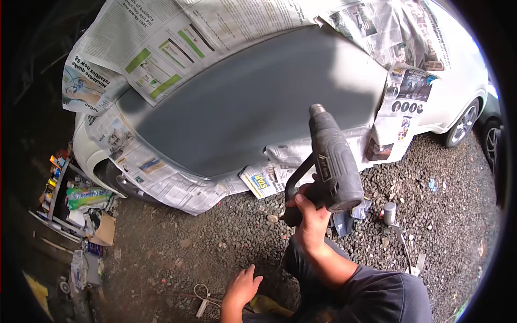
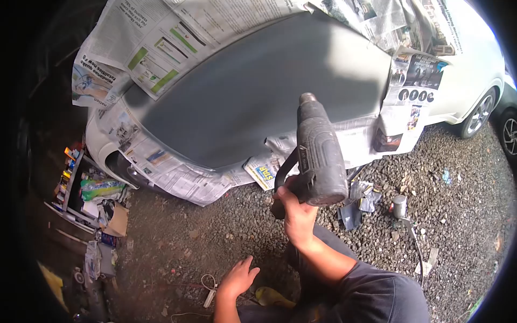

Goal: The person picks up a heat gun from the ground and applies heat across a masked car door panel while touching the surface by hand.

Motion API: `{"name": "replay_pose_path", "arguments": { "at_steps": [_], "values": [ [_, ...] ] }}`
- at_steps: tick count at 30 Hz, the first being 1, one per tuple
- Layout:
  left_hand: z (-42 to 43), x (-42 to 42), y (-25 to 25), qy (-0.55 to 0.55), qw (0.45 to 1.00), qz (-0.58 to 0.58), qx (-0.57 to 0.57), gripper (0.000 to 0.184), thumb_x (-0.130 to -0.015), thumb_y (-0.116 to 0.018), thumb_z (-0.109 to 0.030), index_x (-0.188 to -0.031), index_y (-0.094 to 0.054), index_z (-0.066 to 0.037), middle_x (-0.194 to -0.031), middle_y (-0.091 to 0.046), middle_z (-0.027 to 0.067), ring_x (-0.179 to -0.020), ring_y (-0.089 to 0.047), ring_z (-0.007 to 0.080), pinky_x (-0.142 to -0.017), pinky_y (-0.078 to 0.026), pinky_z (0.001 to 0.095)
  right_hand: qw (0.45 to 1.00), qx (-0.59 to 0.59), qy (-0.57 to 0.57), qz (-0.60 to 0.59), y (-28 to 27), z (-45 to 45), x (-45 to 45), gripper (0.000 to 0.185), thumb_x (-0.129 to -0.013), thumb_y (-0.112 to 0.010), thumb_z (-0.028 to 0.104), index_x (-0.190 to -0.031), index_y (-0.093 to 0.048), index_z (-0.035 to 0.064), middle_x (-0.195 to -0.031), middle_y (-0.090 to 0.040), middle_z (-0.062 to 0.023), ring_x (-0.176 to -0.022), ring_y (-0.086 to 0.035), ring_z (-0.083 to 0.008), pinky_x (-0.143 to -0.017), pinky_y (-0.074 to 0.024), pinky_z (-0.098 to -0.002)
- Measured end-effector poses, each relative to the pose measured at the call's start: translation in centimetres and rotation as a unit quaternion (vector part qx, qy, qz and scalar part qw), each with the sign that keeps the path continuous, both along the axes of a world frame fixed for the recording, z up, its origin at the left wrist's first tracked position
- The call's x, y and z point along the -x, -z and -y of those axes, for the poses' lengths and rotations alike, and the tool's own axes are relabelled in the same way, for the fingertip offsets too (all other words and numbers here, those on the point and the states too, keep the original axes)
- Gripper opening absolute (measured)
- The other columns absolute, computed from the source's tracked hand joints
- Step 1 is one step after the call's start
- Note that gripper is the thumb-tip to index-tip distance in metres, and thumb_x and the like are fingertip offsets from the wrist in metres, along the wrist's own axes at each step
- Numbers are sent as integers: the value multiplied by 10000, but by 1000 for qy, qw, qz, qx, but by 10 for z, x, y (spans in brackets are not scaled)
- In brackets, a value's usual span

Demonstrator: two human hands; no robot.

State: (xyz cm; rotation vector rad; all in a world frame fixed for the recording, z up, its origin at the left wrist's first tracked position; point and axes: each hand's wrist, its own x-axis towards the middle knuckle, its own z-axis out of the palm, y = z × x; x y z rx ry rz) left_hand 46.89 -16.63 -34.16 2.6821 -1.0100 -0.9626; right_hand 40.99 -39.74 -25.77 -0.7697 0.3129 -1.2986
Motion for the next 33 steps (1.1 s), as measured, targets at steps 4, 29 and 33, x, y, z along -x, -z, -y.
{"name": "replay_pose_path", "arguments": {
  "at_steps": [4, 29, 33],
  "values": [
    [5, 1, -3, 1, 1000, -22, -17, 647, -988, -483, -441, -1467, -393, -17, -1441, -470, 247, -1341, -441, 390, -1103, -375, 455, 994, 83, -52, -57, -5, 8, 13, 70, -855, -629, 1, -917, -600, 12, -780, -619, -49, -708, -618, -141, -661, -494, -273],
    [9, 16, 49, 55, 997, -45, -27, 605, -983, -501, -420, -1448, -424, -40, -1380, -520, 244, -1268, -499, 412, -1053, -416, 476, 967, 135, -214, -37, -27, 37, -7, 186, -828, -723, 84, -961, -612, 16, -773, -611, -34, -651, -578, -117, -611, -458, -252],
    [3, 15, 62, 46, 998, -39, -37, 605, -979, -505, -411, -1439, -429, -24, -1370, -527, 249, -1267, -497, 418, -1054, -414, 480, 935, 133, -316, -88, -17, 25, -16, 372, -832, -754, 67, -1156, -586, 1, -1036, -626, -31, -946, -581, -122, -841, -470, -293]
  ]
}}
